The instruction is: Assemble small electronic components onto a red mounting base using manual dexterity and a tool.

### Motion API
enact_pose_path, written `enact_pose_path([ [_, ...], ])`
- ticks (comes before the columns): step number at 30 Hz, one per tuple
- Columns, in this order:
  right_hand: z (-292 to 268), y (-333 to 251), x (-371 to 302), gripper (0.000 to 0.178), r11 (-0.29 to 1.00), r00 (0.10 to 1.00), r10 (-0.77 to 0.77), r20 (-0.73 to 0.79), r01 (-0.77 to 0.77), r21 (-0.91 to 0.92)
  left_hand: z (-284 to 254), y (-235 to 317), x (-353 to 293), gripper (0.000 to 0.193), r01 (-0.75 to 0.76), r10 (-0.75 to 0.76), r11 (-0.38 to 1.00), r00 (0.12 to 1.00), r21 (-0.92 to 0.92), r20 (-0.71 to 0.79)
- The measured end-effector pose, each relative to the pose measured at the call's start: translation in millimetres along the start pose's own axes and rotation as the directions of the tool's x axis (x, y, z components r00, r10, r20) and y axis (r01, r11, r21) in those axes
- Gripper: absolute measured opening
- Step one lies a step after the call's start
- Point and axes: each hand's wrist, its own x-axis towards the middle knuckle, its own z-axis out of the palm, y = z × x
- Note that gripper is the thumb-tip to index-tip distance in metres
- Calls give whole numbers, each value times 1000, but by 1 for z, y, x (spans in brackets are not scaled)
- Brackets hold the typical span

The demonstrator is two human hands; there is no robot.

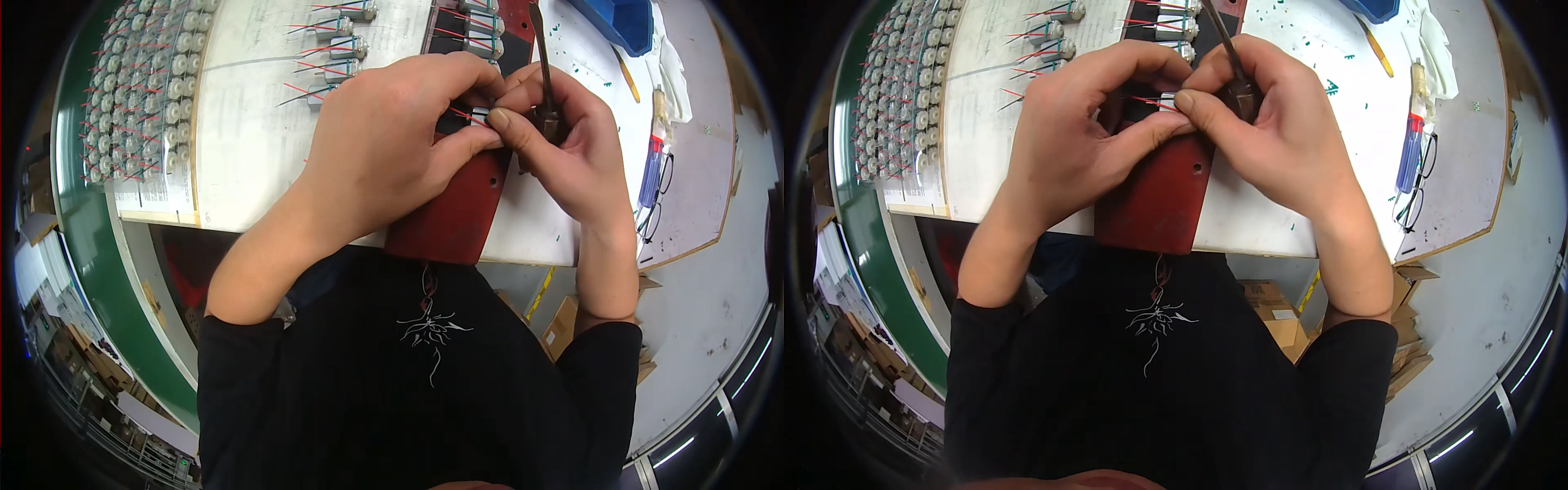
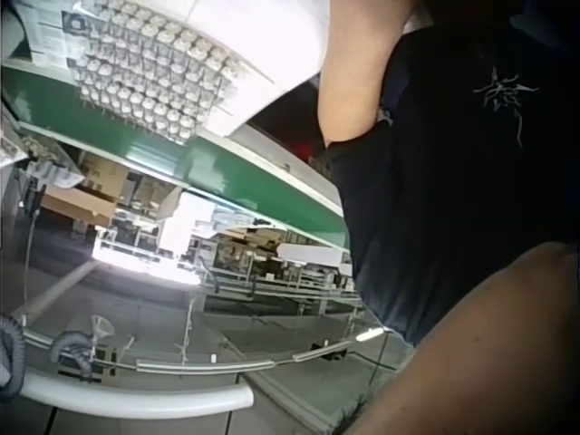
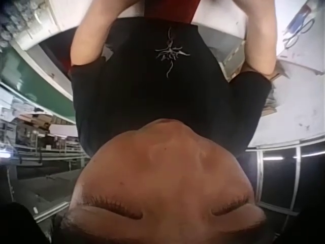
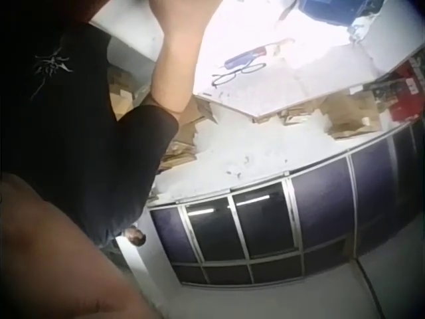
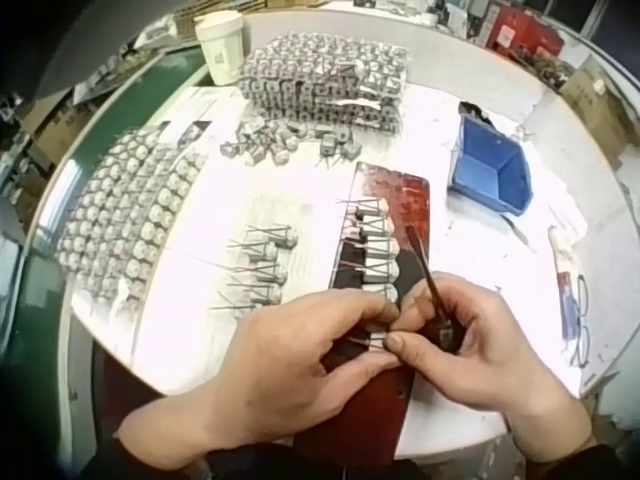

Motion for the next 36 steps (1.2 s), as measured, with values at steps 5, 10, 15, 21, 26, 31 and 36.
enact_pose_path([
  [5, -4, 6, -1, 15, 1000, 1000, 5, 22, -5, -3, -1, 0, 1, 29, -37, 37, 998, 999, 47, 5],
  [10, -12, -5, -3, 16, 995, 999, 21, -28, -23, -102, -6, -1, 6, 23, -59, 53, 994, 997, 93, 64],
  [15, -44, -21, -11, 11, 957, 992, -118, -45, 102, -273, -8, -2, 8, 23, -72, 65, 994, 994, 77, 92],
  [21, -47, -23, -19, 23, 548, 934, -124, 335, 346, -762, -7, -2, 9, 24, -63, 55, 995, 994, 80, 99],
  [26, -35, -10, -11, 32, 409, 928, -198, 315, 370, -834, -8, -1, 9, 25, -64, 53, 994, 992, 94, 112],
  [31, -28, 2, -11, 36, 261, 921, -279, 272, 345, -902, -7, 0, 10, 25, -60, 51, 994, 994, 87, 101],
  [36, -24, 5, -12, 34, 246, 926, -266, 269, 335, -910, -9, 4, 8, 18, -41, 26, 972, 998, 232, 64],
])
